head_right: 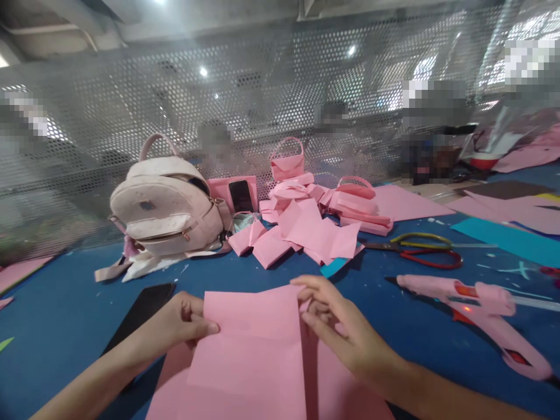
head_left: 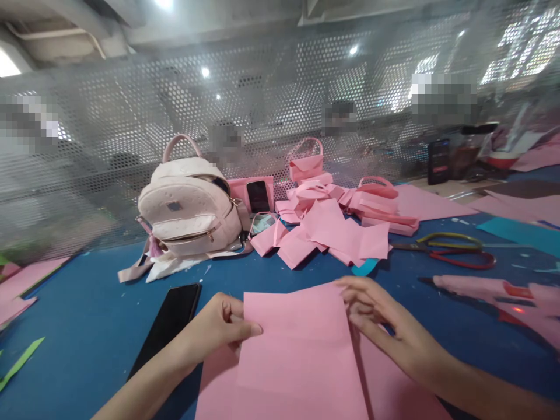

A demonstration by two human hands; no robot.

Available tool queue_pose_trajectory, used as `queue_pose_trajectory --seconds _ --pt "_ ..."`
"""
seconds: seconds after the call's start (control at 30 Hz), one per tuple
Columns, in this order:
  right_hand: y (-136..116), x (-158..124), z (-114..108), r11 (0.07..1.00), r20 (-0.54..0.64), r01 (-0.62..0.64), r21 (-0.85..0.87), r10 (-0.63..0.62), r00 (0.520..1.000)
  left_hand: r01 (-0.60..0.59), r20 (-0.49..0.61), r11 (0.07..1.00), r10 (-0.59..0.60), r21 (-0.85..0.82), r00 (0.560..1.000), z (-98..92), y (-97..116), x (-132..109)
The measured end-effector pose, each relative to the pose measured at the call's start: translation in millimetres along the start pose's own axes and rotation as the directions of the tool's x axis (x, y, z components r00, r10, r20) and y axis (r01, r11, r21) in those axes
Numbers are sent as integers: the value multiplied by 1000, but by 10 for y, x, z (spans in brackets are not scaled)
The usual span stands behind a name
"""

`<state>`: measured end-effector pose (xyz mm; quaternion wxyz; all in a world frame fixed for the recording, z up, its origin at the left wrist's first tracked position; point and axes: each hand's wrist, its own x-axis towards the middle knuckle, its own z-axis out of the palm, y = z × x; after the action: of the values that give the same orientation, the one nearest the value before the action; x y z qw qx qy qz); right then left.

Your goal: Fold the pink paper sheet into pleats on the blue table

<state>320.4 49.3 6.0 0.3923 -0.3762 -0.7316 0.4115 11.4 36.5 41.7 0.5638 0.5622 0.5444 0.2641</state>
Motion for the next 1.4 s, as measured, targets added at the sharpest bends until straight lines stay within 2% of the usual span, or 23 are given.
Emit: queue_pose_trajectory --seconds 0.07,0.13,0.23,0.33,0.43,0.53,0.63,0.7,0.77,0.83,0.87,0.93,1.0,1.07,1.1,1.17,1.33,1.4 --pt "-12 -6 -11 986 -56 112 -126 -119 991 0 47 998 -4 67 999 20 -30 -10" --pt "-11 -15 -35 944 25 242 -224 -243 970 1 65 996 -7 91 998 39 -70 -7" --pt "-11 -20 -79 862 154 393 -322 -362 919 1 99 996 -9 85 995 73 -102 6" --pt "-63 7 -114 758 181 521 -392 -492 851 -33 104 999 30 33 994 94 -89 28" --pt "-153 49 -127 622 252 653 -433 -612 750 -106 -2 994 106 0 994 70 -71 76" --pt "-198 64 -127 520 359 744 -421 -658 662 -180 -127 982 185 48 974 20 -53 119" --pt "-159 57 -148 452 425 770 -449 -651 630 -280 -252 951 304 130 919 56 -14 53" --pt "-111 63 -183 435 460 765 -474 -619 637 -359 -272 892 430 274 861 183 12 -83" --pt "-74 85 -227 429 493 756 -495 -578 651 -446 -109 682 608 580 787 384 11 -260" --pt "-57 113 -268 419 519 747 -516 -541 662 -496 53 442 704 747 708 604 -34 -425" --pt "-56 125 -285 411 531 744 -526 -525 665 -505 129 337 719 795 683 699 -73 -489" --pt "-61 135 -311 380 568 748 -543 -490 661 -483 231 124 759 867 609 826 -175 -573" --pt "-66 125 -329 328 615 762 -558 -453 645 -389 287 -70 795 919 534 863 -279 -612" --pt "-71 103 -340 269 654 774 -573 -418 630 -287 326 -203 807 936 492 836 -354 -629" --pt "-75 91 -343 243 663 773 -586 -405 629 -255 337 -238 807 937 486 812 -374 -633" --pt "-91 69 -337 198 668 766 -611 -391 634 -248 337 -243 810 938 481 763 -383 -630" --pt "-167 37 -206 170 671 764 -622 -388 632 -309 249 -106 848 945 469 712 -343 -565" --pt "-194 34 -113 164 680 769 -617 -380 627 -308 213 -62 847 949 487 717 -336 -541"
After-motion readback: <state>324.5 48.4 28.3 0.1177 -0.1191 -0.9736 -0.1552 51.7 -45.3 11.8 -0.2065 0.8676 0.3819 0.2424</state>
